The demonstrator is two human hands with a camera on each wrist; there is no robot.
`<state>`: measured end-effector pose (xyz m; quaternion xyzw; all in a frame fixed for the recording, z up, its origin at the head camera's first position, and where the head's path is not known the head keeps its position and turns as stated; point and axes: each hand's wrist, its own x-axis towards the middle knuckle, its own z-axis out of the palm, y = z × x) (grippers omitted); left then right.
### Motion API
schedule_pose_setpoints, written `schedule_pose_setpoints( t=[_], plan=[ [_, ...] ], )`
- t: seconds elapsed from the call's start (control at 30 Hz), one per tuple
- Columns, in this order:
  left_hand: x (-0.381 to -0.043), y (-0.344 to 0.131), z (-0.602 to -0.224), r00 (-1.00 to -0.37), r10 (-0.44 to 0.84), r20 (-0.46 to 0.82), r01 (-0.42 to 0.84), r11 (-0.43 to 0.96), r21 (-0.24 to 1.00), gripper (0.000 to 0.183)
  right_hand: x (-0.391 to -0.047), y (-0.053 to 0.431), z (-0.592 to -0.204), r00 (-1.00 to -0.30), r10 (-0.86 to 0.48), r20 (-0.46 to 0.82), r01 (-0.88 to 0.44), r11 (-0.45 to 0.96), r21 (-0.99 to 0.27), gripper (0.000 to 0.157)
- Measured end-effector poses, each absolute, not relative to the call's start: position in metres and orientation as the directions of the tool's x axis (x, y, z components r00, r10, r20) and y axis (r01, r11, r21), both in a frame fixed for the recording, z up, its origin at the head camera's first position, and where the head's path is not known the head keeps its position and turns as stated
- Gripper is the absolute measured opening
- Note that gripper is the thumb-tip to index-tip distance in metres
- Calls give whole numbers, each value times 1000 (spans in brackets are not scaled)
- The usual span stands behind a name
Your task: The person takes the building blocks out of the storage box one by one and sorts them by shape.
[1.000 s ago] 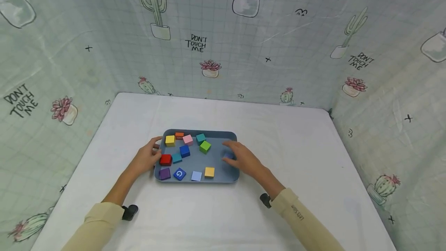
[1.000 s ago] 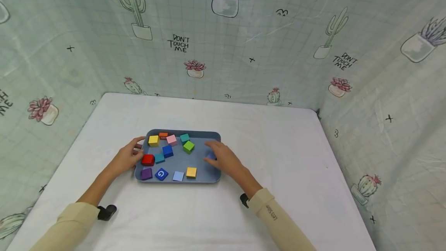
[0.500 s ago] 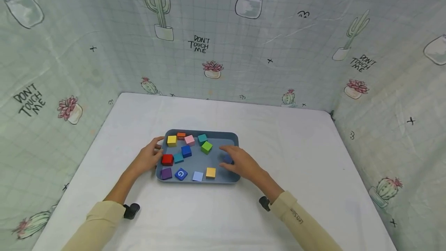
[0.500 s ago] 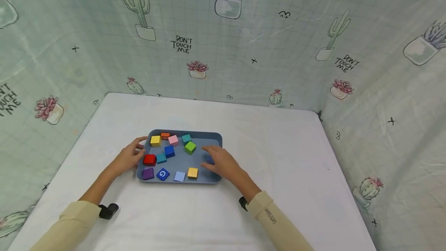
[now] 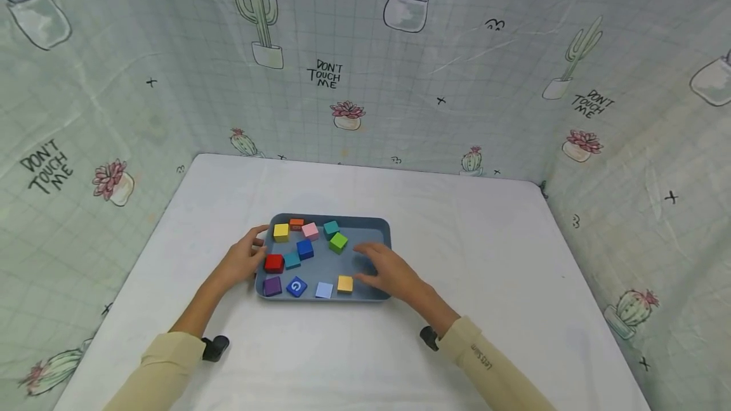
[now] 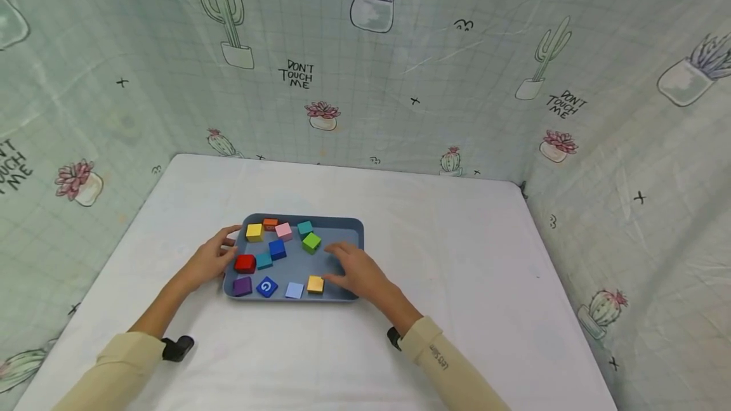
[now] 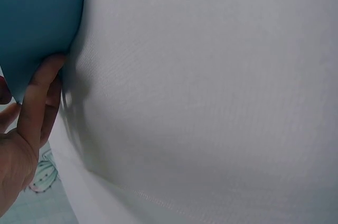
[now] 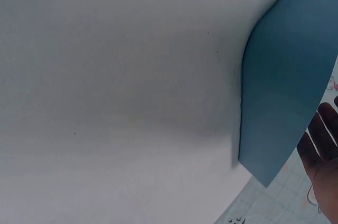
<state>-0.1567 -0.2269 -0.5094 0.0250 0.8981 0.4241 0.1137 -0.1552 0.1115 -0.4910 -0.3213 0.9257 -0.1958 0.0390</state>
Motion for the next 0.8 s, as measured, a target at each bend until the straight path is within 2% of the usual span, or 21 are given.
schedule_pose_setpoints(
  t=[0.57,0.8],
  plan=[
    [-156,-227,-509,-973,139,-186,-57,635,770,54,-146,98,-505,-739,-672,-56,-620,710,-334,50],
    [-157,-227,-511,-976,134,-172,-47,642,766,54,-146,95,-509,-734,-676,-59,-628,709,-321,51]
  ],
)
